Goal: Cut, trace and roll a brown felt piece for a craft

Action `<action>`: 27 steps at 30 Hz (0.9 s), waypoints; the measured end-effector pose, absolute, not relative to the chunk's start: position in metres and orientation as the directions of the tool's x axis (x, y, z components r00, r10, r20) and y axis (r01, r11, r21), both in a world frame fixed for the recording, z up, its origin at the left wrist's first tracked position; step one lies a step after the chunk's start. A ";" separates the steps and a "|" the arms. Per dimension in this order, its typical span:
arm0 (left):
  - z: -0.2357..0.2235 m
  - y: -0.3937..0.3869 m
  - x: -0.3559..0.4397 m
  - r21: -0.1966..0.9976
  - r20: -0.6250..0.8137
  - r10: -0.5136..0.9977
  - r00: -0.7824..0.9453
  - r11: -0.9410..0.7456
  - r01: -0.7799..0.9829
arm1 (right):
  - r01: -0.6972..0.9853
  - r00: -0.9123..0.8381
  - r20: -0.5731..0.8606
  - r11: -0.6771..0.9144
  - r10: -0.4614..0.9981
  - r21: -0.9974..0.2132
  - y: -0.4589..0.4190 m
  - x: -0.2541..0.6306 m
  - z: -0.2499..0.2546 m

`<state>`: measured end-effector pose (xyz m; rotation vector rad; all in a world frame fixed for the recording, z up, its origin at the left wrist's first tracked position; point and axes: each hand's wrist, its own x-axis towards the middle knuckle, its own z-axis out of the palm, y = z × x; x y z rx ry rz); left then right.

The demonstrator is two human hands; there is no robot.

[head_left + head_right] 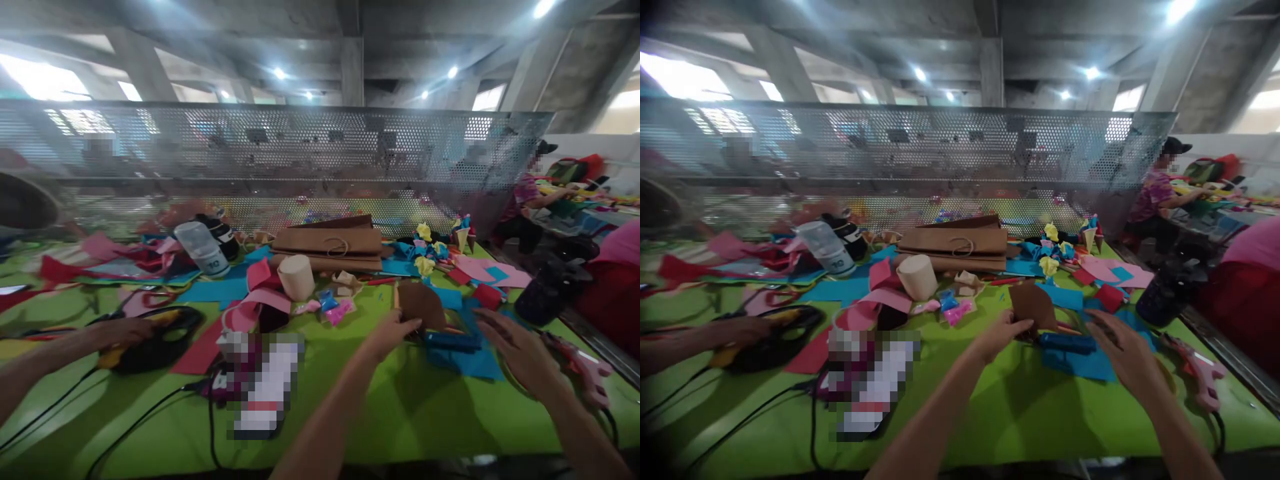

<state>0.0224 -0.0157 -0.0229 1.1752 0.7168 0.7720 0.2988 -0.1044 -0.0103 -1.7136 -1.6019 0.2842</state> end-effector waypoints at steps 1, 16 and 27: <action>-0.026 -0.015 0.024 0.969 -0.079 0.822 0.564 0.196 -0.149 | 0.649 0.144 0.305 0.143 0.941 -0.747 -0.094 0.283 -0.005; -0.014 -0.005 0.004 0.982 0.001 0.894 0.449 0.085 -0.171 | 0.674 0.130 0.620 0.389 0.774 -0.628 -0.041 0.217 -0.025; -0.023 0.007 0.002 0.997 -0.019 0.919 0.394 0.044 -0.056 | 0.466 0.134 0.473 0.366 0.871 -0.806 -0.040 0.219 -0.025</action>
